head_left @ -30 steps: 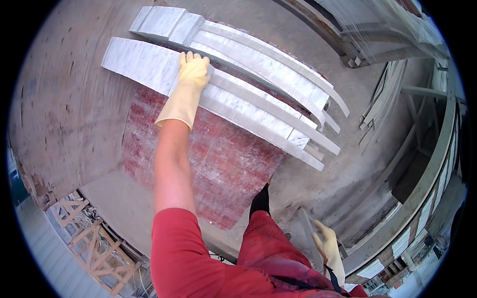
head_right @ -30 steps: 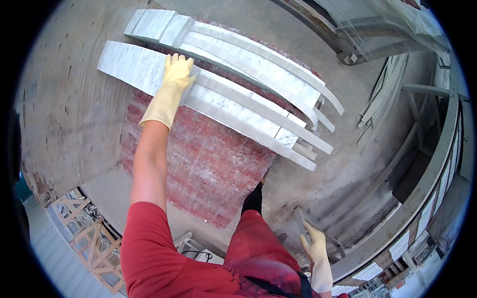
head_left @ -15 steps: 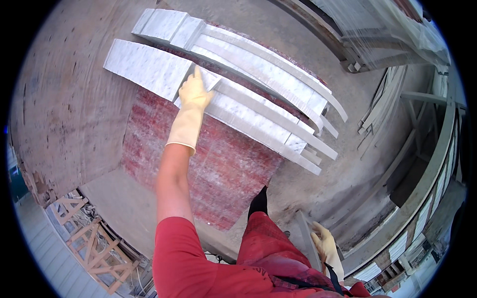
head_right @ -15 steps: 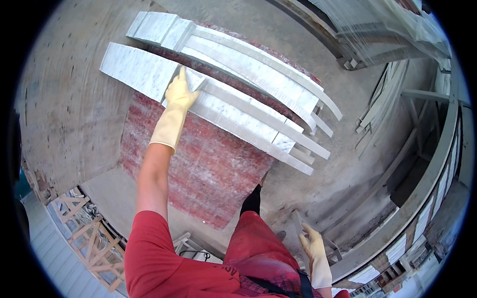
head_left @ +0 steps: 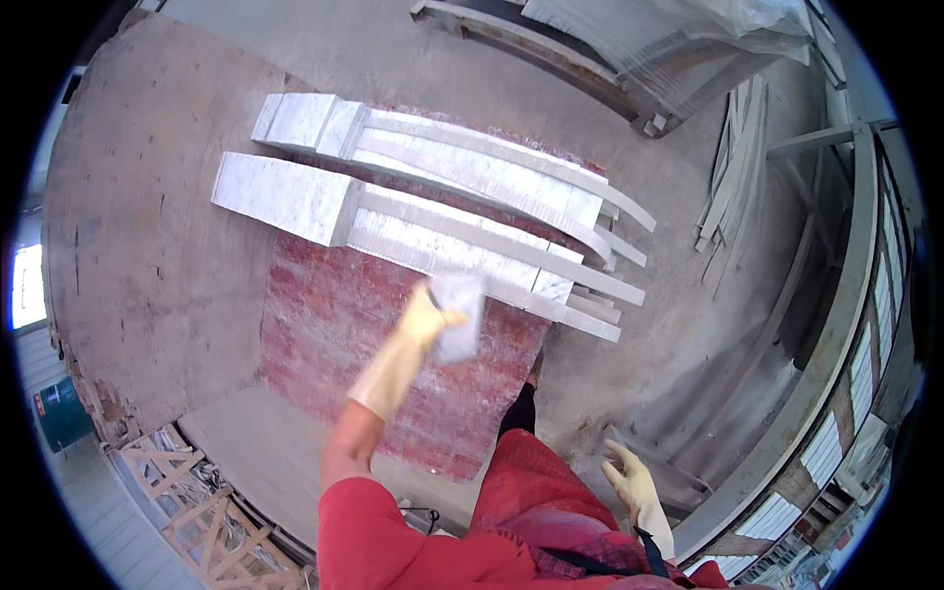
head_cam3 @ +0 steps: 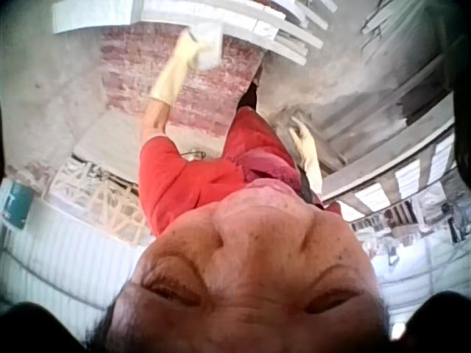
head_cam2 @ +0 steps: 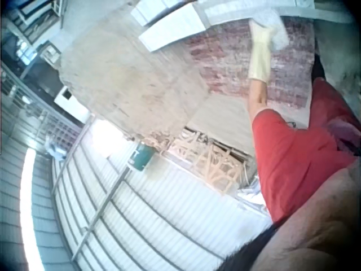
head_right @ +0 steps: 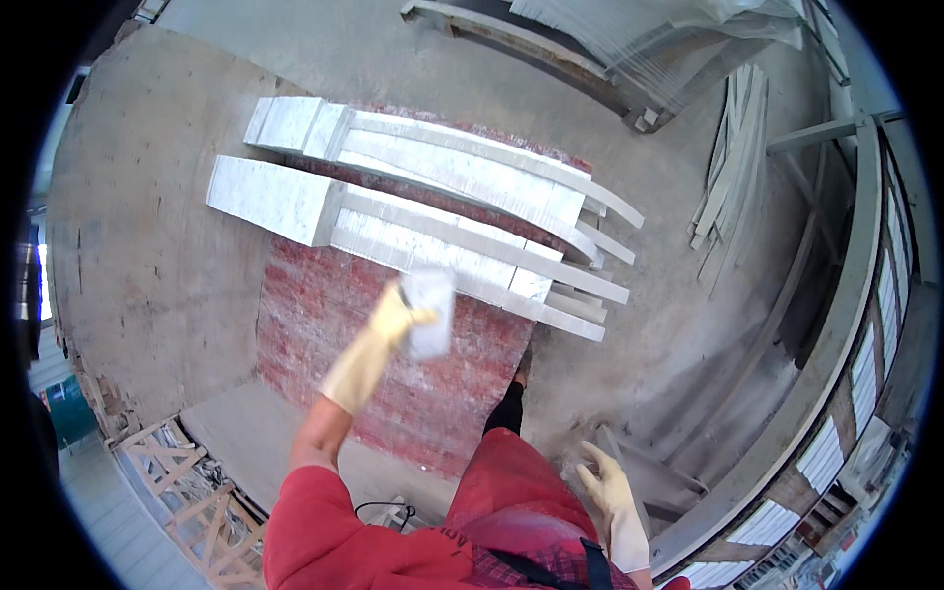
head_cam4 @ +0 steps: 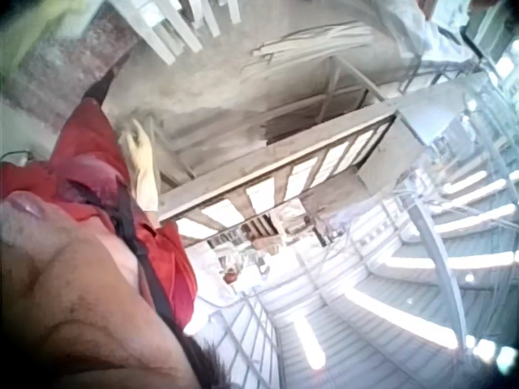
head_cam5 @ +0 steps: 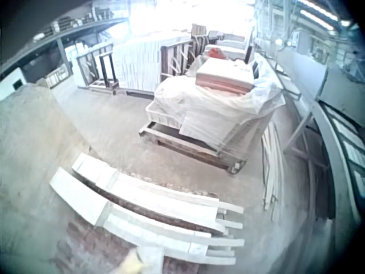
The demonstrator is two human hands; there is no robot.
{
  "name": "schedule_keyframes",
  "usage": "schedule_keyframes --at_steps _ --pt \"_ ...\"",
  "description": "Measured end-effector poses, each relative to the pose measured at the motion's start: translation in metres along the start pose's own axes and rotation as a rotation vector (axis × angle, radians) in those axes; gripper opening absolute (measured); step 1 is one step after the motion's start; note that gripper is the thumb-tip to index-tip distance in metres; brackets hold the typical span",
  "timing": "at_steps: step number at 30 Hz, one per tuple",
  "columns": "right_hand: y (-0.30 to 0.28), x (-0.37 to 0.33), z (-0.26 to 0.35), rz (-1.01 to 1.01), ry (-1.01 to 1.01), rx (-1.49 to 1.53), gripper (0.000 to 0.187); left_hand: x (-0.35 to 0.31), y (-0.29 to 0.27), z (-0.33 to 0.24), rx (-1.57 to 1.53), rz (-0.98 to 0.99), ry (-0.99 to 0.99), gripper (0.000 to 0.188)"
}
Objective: The person repeatedly picks up white rectangular tiles from a stack on the floor and places them onto a large metal mesh rack. The tiles are arranged in neat rows on the rack surface.
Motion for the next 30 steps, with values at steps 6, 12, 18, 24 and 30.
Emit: schedule_keyframes --at_steps 6,12,18,24,30 --pt "0.015 -0.017 -0.016 0.073 -0.227 0.316 0.076 -0.101 0.231 0.097 -0.381 0.459 -0.213 0.082" --pt "0.037 -0.084 -0.084 0.025 -0.588 0.806 0.107 -0.191 0.398 0.131 -0.266 0.818 -0.218 0.094" --pt "0.039 -0.181 -0.148 -0.130 -0.843 0.950 0.110 -0.303 0.467 0.099 -0.007 0.754 0.020 0.099" --pt "0.029 -0.280 -0.237 -0.138 -1.051 0.966 0.124 -0.415 0.525 0.100 -0.037 0.867 0.198 0.080" --pt "0.026 -0.385 -0.303 -0.213 -1.118 0.910 0.115 -0.449 0.626 0.169 -0.673 1.141 -0.013 0.080"
Point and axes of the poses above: each hand's wrist, its own x-axis towards the middle knuckle, its own y-axis out of the palm, z = x × y, the point moved 6 cm from there along x, towards the middle knuckle, and after that the axes turned 13 degrees about z, right-handed, at the moved point
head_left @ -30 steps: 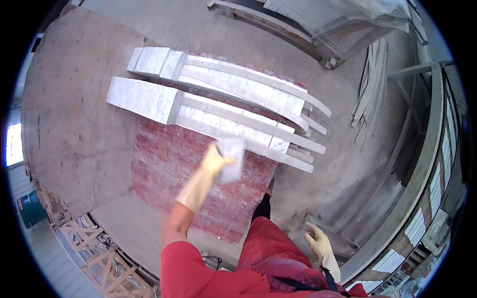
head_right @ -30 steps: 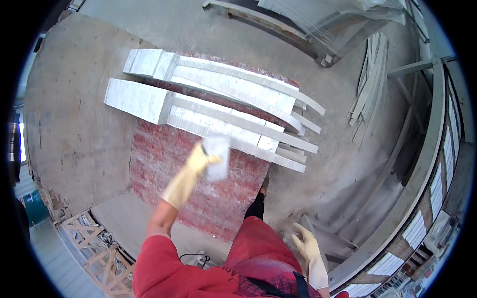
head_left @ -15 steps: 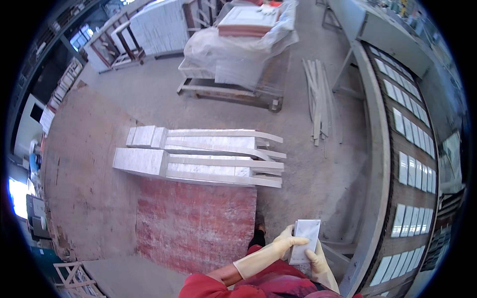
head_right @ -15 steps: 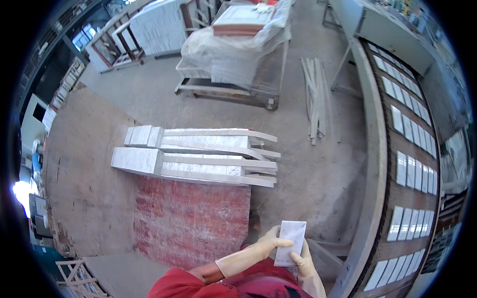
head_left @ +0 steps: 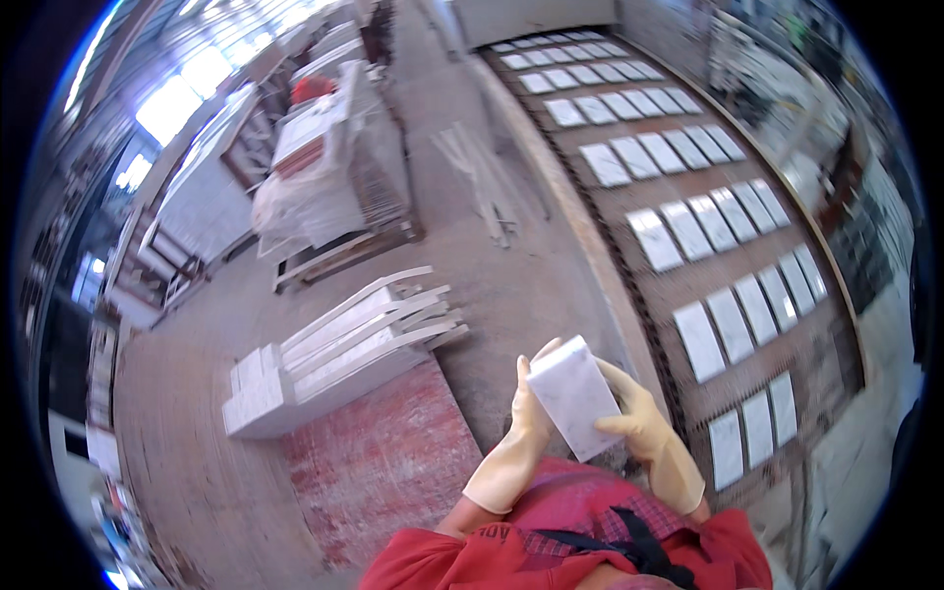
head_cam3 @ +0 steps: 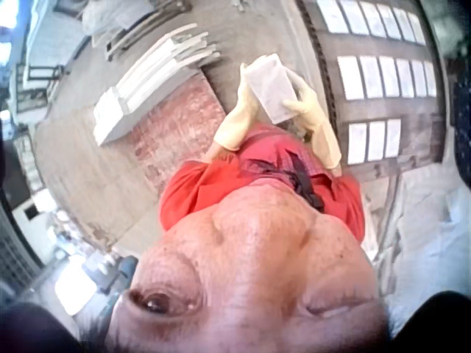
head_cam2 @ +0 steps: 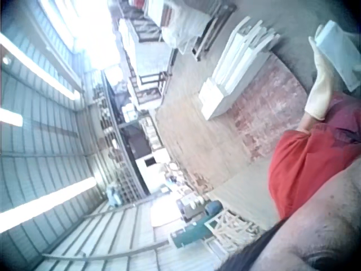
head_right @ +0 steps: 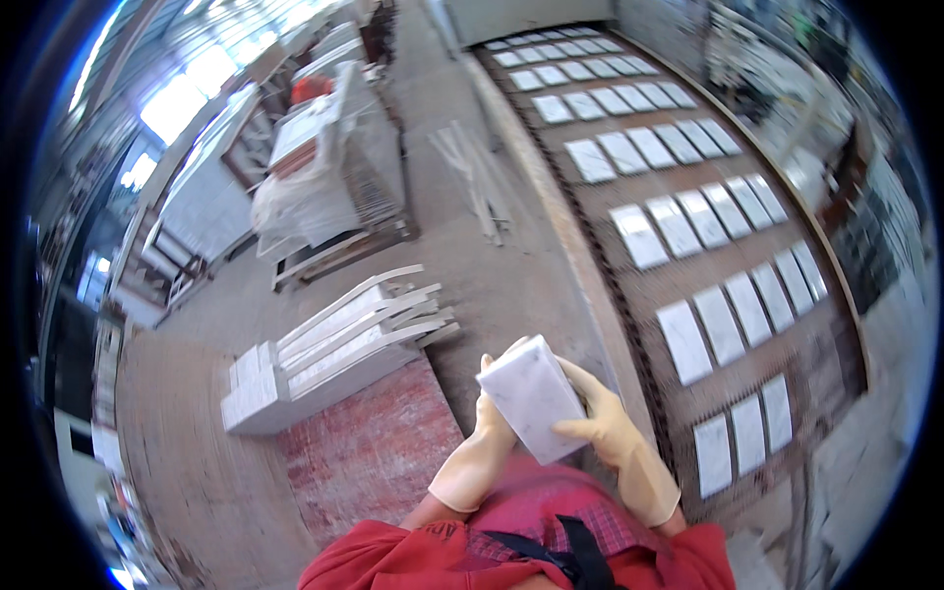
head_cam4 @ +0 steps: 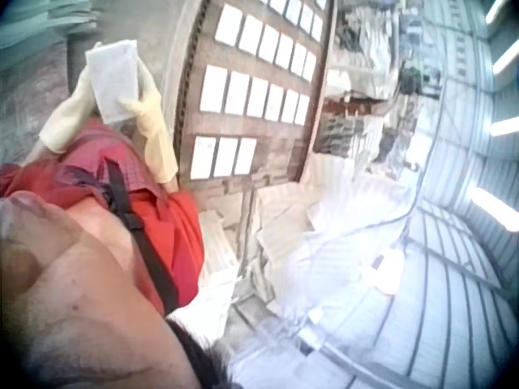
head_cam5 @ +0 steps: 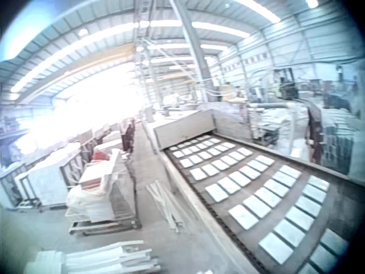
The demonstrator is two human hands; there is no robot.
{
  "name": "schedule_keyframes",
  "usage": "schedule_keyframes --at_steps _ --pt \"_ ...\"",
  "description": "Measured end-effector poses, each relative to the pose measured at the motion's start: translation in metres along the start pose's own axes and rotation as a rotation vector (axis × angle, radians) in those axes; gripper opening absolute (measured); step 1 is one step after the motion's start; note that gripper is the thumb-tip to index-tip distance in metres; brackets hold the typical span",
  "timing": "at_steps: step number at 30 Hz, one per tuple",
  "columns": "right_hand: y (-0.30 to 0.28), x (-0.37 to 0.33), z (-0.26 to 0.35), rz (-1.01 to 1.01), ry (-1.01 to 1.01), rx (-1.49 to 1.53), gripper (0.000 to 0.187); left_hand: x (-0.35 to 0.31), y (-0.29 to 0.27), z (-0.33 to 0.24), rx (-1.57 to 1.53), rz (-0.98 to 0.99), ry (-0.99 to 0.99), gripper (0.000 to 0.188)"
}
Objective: The person repeatedly picks up white rectangular tiles from a stack on the floor and places them onto a large metal mesh rack. The tiles are arranged in neat rows on the rack surface.
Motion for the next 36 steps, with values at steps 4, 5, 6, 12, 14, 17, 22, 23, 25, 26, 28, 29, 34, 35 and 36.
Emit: schedule_keyframes --at_steps 4,5,6,12,14,17,22,23,25,26,28,29,34,35,36 --pt "-0.035 -0.036 0.014 -0.104 0.023 -0.423 0.102 0.015 0.056 0.059 0.202 0.163 -0.080 0.081" --pt "-0.034 -0.038 0.021 -0.124 0.057 -0.384 0.098 0.017 0.064 0.062 0.312 0.152 -0.071 0.080" --pt "-0.039 -0.041 0.024 -0.138 0.088 -0.405 0.095 0.019 0.073 0.065 0.414 0.139 -0.062 0.080" --pt "-0.056 -0.087 0.058 -0.202 0.274 -0.473 0.082 0.024 0.124 0.103 0.441 0.289 -0.081 0.072" --pt "-0.064 -0.097 0.060 -0.268 0.200 -0.678 0.079 0.026 0.126 0.114 0.554 0.328 -0.100 0.073" --pt "-0.069 -0.101 0.065 -0.396 0.002 -0.926 0.071 0.035 0.130 0.118 0.746 0.395 -0.038 0.075" --pt "-0.057 -0.104 0.058 -0.616 -0.135 -1.317 0.067 0.052 0.102 0.132 0.656 0.379 -0.133 0.072" --pt "-0.052 -0.102 0.061 -0.636 -0.115 -1.367 0.069 0.054 0.098 0.130 0.621 0.347 -0.158 0.072" --pt "-0.051 -0.098 0.068 -0.630 -0.156 -1.460 0.081 0.057 0.095 0.129 0.565 0.282 -0.215 0.071" --pt "-0.053 -0.099 0.067 -0.617 -0.205 -1.426 0.083 0.058 0.094 0.132 0.535 0.257 -0.249 0.071" --pt "-0.057 -0.098 0.057 -0.575 -0.211 -1.324 0.101 0.060 0.091 0.137 0.484 0.203 -0.321 0.071" --pt "-0.059 -0.097 0.053 -0.585 -0.118 -1.336 0.107 0.061 0.088 0.141 0.465 0.178 -0.352 0.071" --pt "-0.068 -0.097 0.058 -0.494 0.270 -1.152 0.128 0.061 0.082 0.149 0.377 0.051 -0.450 0.071" --pt "-0.070 -0.099 0.056 -0.516 0.276 -1.157 0.129 0.063 0.080 0.153 0.364 0.030 -0.467 0.071" --pt "-0.073 -0.102 0.052 -0.536 0.281 -1.161 0.130 0.065 0.079 0.156 0.353 0.006 -0.481 0.071"
Point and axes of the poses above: each hand's wrist, its own x-axis towards the middle knuckle, its own y-axis out of the palm, z = x × y, the point moved 6 cm from there along x, towards the middle knuckle, and after that the axes turned 13 degrees about z, right-handed, at the moved point
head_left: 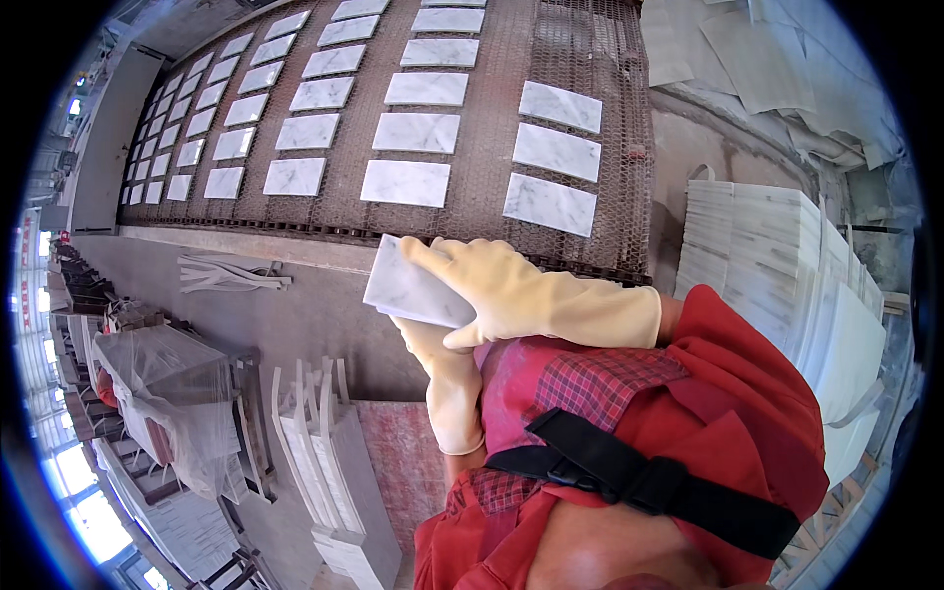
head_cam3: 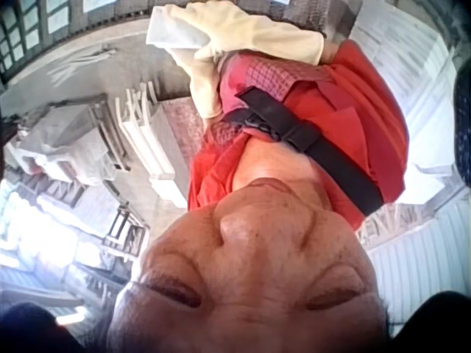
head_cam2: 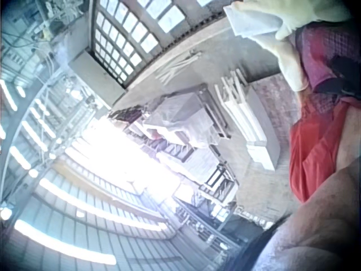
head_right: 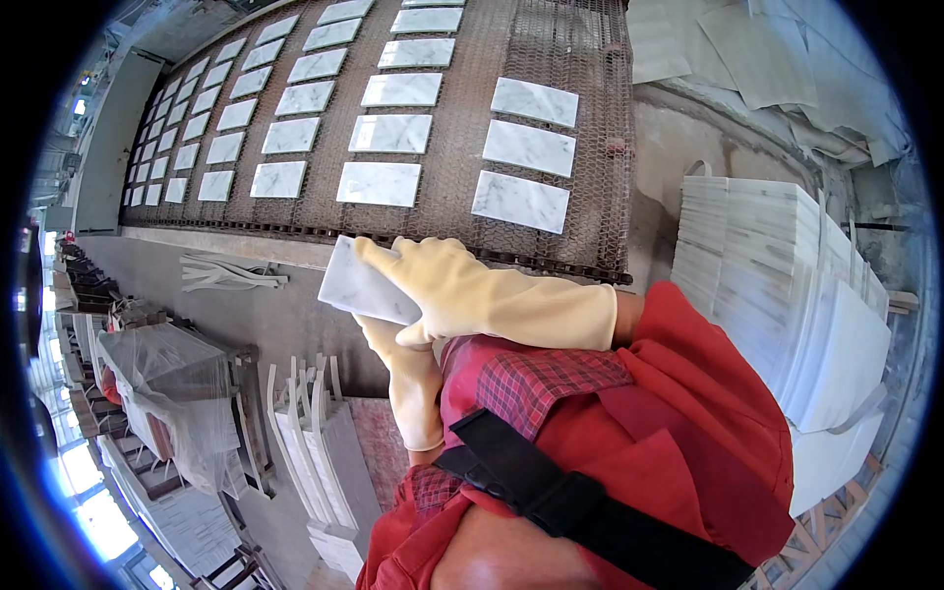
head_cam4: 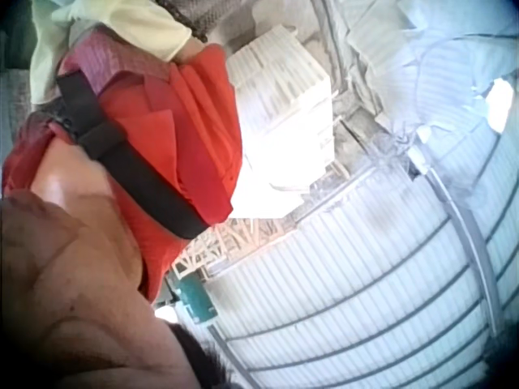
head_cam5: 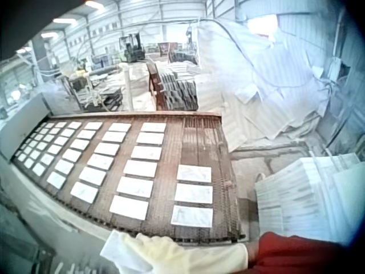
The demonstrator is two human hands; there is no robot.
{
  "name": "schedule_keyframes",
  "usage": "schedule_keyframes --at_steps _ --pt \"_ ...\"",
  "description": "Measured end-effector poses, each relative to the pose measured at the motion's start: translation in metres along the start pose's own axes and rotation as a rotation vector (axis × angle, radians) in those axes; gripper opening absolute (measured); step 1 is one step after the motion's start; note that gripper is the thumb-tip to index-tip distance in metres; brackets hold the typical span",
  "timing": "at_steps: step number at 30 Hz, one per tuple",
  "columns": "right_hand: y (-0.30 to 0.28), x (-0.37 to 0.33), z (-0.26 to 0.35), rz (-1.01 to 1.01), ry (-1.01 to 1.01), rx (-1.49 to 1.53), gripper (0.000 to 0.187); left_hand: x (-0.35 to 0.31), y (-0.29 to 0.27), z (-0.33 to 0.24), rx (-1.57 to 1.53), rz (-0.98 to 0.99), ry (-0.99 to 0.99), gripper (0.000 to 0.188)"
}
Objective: The person repeatedly picks up white rectangular tiles from a stack on the floor and places them onto a large metal mesh rack. The tiles are arranged in neat rows on the rack surface.
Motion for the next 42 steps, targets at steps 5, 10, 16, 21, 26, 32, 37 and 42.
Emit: schedule_keyframes --at_steps 5,10,16,21,26,32,37,42 --pt "-0.003 -0.008 -0.016 0.015 0.085 0.042 0.134 0.003 -0.001 0.007 0.245 -0.195 0.024 0.071" --pt "-0.001 -0.028 -0.056 -0.059 0.121 0.503 0.127 -0.003 -0.010 0.037 -0.044 -0.058 -0.137 0.092" --pt "0.004 -0.041 -0.076 -0.080 0.063 0.914 0.124 -0.008 0.012 0.043 0.031 0.202 -0.216 0.097" --pt "-0.002 -0.055 -0.103 -0.088 0.075 1.106 0.121 -0.003 0.058 0.039 0.017 0.225 -0.321 0.103" --pt "-0.018 -0.071 -0.124 -0.097 -0.067 1.455 0.124 0.022 0.040 0.075 -0.108 0.380 -0.383 0.116" --pt "-0.094 -0.074 -0.213 -0.299 0.030 1.275 0.135 0.020 0.030 0.073 -0.019 0.120 -0.277 0.113" --pt "-0.199 -0.056 -0.318 -0.463 0.209 0.689 0.132 0.015 0.018 0.083 -0.046 0.023 -0.226 0.107" --pt "-0.246 -0.004 -0.386 -0.374 0.356 0.013 0.125 0.012 0.021 0.085 -0.071 -0.052 -0.181 0.109"
Point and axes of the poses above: each hand's wrist, its own x-axis towards the middle knuckle, its own y-axis out of the palm, z = x × y, the point moved 6 cm from there along x, towards the middle knuckle, and after that the axes turned 13 degrees about z, right-handed, at the moved point
